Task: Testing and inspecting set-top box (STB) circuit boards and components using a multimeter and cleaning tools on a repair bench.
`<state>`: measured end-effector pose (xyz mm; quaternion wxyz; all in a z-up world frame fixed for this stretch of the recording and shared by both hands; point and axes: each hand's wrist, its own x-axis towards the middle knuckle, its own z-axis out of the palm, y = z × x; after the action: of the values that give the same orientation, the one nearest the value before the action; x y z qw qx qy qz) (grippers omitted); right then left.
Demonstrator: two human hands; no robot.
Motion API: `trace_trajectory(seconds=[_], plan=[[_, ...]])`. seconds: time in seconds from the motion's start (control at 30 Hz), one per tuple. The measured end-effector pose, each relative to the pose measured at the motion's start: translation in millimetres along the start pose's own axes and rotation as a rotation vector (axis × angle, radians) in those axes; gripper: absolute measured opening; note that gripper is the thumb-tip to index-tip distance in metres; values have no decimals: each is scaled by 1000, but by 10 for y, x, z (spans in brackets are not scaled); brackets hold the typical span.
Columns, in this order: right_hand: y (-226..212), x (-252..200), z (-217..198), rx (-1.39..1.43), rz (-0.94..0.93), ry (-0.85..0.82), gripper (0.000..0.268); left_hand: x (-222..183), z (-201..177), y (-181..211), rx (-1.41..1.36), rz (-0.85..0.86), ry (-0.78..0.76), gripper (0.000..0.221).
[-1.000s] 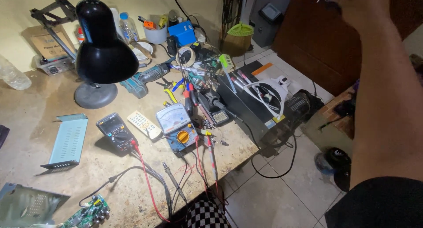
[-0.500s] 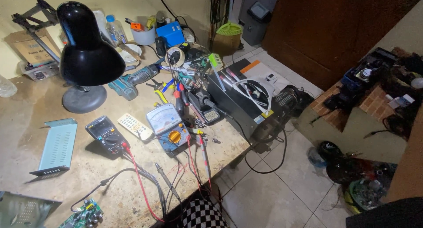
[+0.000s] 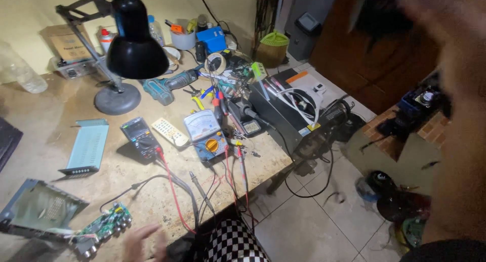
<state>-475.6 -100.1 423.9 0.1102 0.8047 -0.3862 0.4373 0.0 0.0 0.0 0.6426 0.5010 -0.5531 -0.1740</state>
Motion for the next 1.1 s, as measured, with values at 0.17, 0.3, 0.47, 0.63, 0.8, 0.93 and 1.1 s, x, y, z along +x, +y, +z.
trace_trajectory(seconds=[0.17, 0.3, 0.47, 0.63, 0.8, 0.93, 1.1], plan=[[-1640, 73, 1294, 579, 759, -284, 49, 561, 325, 1119, -329, -236, -361, 50], [-1852, -559, 2261, 712, 1198, -706, 50, 680, 300, 1196, -807, -730, -504, 81], [-2062, -1288, 2920, 867, 1137, -896, 44, 626, -48, 1181, -638, -903, -398, 63], [-1873, -1737, 2996, 895, 1048, -709, 31, 247, -535, 966, -792, -630, -216, 38], [-1514, -2166, 2739, 1350, 1073, -688, 23, 61, -990, 959, -857, -695, 288, 57], [-1530, -2369, 2577, 1813, 1030, -342, 19, 54, -1236, 1163, -695, -586, 445, 65], [-1736, -2564, 2433, 2039, 1075, -346, 25, 24, -1555, 1074, -529, -425, 450, 69]])
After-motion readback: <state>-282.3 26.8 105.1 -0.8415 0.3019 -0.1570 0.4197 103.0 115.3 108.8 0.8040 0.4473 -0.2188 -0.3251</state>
